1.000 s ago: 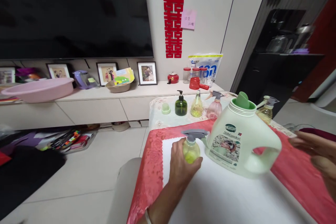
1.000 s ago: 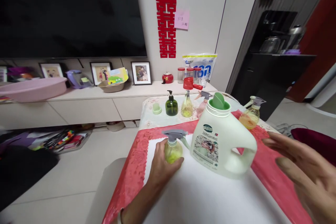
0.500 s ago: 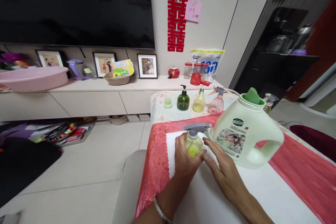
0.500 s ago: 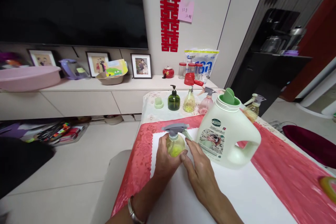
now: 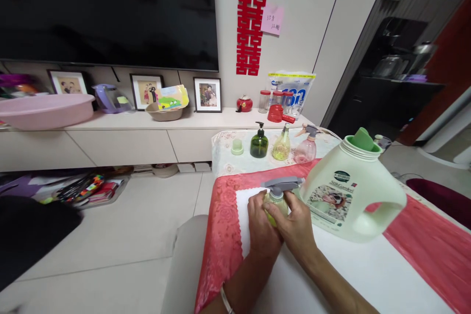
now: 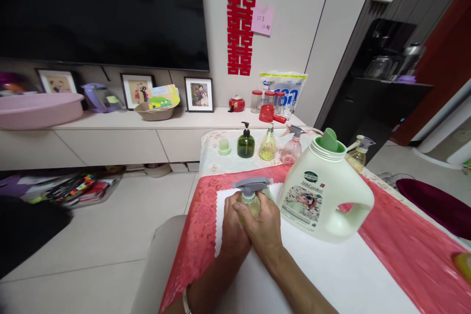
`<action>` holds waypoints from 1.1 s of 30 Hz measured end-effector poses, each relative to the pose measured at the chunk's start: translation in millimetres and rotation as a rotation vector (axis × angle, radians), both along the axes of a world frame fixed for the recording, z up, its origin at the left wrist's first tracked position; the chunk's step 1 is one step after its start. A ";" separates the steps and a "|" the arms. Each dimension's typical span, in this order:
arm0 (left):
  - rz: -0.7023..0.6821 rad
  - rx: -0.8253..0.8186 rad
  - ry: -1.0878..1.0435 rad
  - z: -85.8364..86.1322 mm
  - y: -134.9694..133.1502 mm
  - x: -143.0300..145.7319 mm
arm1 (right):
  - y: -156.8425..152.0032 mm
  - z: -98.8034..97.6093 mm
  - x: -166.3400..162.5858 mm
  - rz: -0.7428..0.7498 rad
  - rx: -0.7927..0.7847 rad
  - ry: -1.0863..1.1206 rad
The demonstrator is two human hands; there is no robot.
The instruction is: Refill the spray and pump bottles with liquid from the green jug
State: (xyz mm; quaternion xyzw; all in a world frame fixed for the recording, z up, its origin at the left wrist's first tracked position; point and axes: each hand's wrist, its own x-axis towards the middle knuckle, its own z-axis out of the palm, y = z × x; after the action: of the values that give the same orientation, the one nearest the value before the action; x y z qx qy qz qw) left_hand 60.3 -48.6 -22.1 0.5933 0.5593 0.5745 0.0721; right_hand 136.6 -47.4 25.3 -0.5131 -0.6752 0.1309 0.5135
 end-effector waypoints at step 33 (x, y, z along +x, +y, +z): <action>0.117 0.030 0.006 12.9 0.4 -3.0 | 5.4 6.3 -11.3 0.011 -0.013 0.063</action>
State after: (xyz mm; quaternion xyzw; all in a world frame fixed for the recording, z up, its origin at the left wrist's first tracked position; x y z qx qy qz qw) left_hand 57.3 -48.2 -9.2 0.5622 0.5846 0.5843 0.0276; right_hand 125.2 -42.0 31.6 -0.5085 -0.6606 0.1544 0.5303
